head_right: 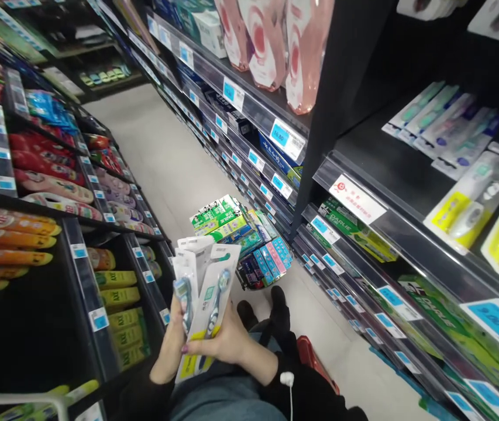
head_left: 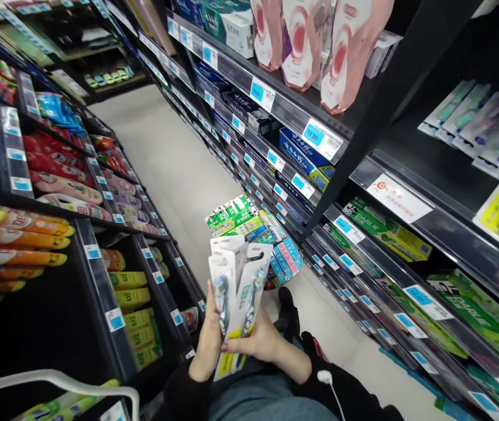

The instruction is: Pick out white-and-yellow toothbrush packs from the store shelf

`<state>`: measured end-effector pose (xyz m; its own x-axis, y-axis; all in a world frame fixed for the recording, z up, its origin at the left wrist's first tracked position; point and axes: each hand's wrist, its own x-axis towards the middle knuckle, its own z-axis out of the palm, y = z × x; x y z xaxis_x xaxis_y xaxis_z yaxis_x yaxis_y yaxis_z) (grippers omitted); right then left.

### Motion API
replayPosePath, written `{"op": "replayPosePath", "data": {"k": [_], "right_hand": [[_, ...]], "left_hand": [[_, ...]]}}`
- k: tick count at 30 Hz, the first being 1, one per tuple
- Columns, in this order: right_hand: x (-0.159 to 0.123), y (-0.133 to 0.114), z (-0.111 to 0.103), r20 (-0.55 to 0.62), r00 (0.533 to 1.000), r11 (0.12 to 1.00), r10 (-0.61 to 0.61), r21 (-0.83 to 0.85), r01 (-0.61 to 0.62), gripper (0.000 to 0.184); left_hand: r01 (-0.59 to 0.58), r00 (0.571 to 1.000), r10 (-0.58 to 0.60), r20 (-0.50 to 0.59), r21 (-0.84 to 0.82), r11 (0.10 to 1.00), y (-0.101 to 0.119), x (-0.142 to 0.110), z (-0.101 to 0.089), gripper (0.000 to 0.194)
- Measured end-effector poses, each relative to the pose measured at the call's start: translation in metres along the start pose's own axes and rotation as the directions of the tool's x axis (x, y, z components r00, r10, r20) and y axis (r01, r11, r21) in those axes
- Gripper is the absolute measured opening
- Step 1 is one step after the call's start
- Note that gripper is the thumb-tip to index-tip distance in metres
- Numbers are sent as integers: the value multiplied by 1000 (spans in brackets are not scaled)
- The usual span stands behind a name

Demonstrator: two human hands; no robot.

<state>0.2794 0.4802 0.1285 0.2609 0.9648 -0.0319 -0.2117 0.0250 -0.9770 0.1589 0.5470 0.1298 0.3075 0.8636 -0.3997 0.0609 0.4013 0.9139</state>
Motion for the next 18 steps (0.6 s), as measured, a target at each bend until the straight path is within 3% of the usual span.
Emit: {"op": "replayPosePath", "data": {"k": [5, 8, 12, 15, 18], "right_hand": [[3, 5, -19, -7, 996, 995, 93, -22, -93, 84], [6, 0, -22, -22, 992, 990, 126, -64, -127, 87], [6, -13, -13, -61, 971, 928, 232, -285, -240, 104], [2, -20, -6, -27, 966, 876, 258, -414, -246, 119], [-1, -21, -7, 29, 965, 857, 262, -467, -218, 112]], "left_hand": [[46, 987, -36, 158, -60, 997, -7, -7, 19, 90], [30, 992, -16, 121, -111, 993, 2, -10, 30, 100], [224, 972, -203, 115, -211, 952, 21, -12, 32, 110], [300, 954, -294, 63, -211, 930, 24, -14, 28, 98], [328, 943, -331, 30, -239, 914, 14, -18, 22, 79]]}}
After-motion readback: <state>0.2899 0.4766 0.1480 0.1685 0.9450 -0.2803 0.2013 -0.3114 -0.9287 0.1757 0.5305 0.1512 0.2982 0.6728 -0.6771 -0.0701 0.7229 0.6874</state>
